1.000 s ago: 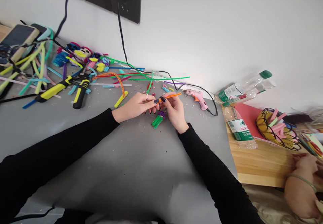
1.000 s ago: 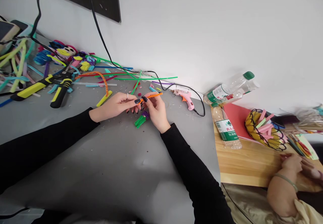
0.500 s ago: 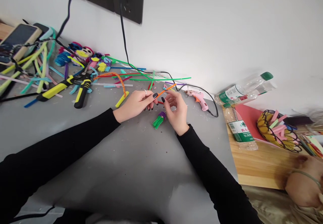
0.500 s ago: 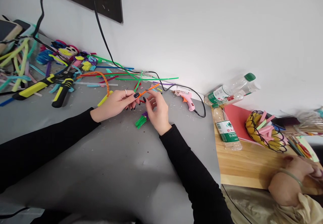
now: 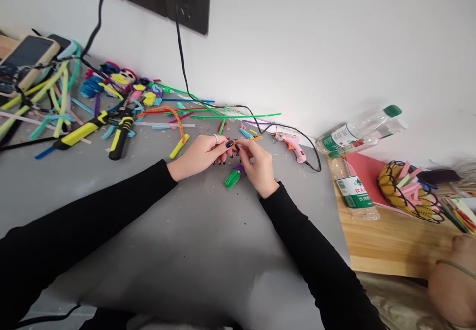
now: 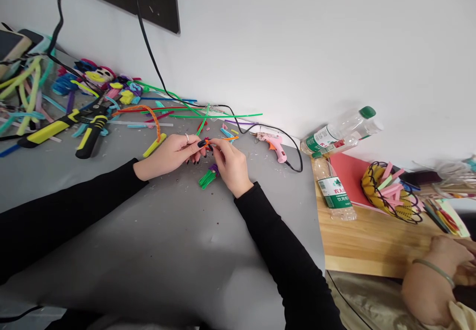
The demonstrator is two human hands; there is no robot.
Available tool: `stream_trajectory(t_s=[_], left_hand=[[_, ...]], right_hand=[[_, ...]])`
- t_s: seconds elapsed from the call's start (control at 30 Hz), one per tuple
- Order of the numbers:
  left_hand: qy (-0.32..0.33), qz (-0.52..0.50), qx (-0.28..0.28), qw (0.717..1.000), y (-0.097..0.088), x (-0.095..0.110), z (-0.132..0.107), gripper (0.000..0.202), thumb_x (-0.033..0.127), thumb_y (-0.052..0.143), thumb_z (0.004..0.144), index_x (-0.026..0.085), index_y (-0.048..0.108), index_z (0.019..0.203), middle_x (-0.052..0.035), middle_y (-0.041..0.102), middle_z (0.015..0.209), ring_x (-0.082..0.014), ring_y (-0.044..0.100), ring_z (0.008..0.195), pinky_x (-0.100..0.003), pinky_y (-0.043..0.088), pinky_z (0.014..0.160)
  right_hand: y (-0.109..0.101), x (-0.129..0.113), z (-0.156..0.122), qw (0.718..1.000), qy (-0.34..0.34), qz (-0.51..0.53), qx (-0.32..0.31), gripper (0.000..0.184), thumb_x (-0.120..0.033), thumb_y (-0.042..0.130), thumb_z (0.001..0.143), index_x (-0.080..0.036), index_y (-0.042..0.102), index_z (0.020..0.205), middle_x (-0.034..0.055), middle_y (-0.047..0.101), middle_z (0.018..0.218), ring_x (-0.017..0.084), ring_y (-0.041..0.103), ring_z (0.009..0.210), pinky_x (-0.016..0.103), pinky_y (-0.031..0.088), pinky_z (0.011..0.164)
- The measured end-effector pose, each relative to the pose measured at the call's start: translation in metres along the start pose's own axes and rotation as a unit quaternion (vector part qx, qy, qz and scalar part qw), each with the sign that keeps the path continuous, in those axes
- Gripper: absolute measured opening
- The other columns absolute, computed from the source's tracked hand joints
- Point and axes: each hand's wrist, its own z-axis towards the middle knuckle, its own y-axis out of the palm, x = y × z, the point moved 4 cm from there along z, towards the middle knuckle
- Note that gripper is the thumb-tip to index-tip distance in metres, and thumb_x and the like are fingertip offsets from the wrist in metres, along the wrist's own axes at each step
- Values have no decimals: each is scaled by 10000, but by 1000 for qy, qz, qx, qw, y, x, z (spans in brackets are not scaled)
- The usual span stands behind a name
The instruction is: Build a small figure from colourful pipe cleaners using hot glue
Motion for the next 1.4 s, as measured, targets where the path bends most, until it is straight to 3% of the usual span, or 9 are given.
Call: stream_trajectory(t_s=[0.33,0.63,0.83,1.13,1.4], left_hand=[[-13,-3,-23,1000,1,1,0,372,393,436,996,193,583,719,0,604,634,-136,576,588,-261,449,612],[-1,4,-31,1000,3,0,-1,378,398,430,1004,199,576,718,4,602,617,-141,562,577,-268,448,613],[0,-24,-39,999,6,1,-2,400,423,434,1002,202,542,687,-1,592,620,-137,556,575,-263,454,587],[-26,-110,-60,992,9,-7,-2,365,487,514,967,193,584,762,-22,620,692,-135,566,590,-258,463,547],[-17,-99,-46,994,6,-6,-2,358,460,500,978,190,592,761,-26,609,688,-136,556,591,-258,441,543]], right_hand=[[-1,-4,1,997,-36,-62,-17,281,-292,400,1087,-194,663,1086,71,772,908,159,720,783,261,554,725],[-3,-11,-1,989,-72,-131,11,286,-298,433,1085,-173,686,1037,40,753,783,124,652,630,235,464,613],[0,-11,-4,988,-63,-138,25,278,-303,453,1075,-185,698,1015,8,715,694,106,607,571,230,418,570],[-2,-14,-3,991,-56,-120,36,258,-279,458,1071,-204,705,1054,12,737,737,119,656,623,237,484,628],[-5,-16,-2,993,-59,-102,23,278,-216,425,1052,-198,681,1160,36,765,843,125,664,645,248,509,644]])
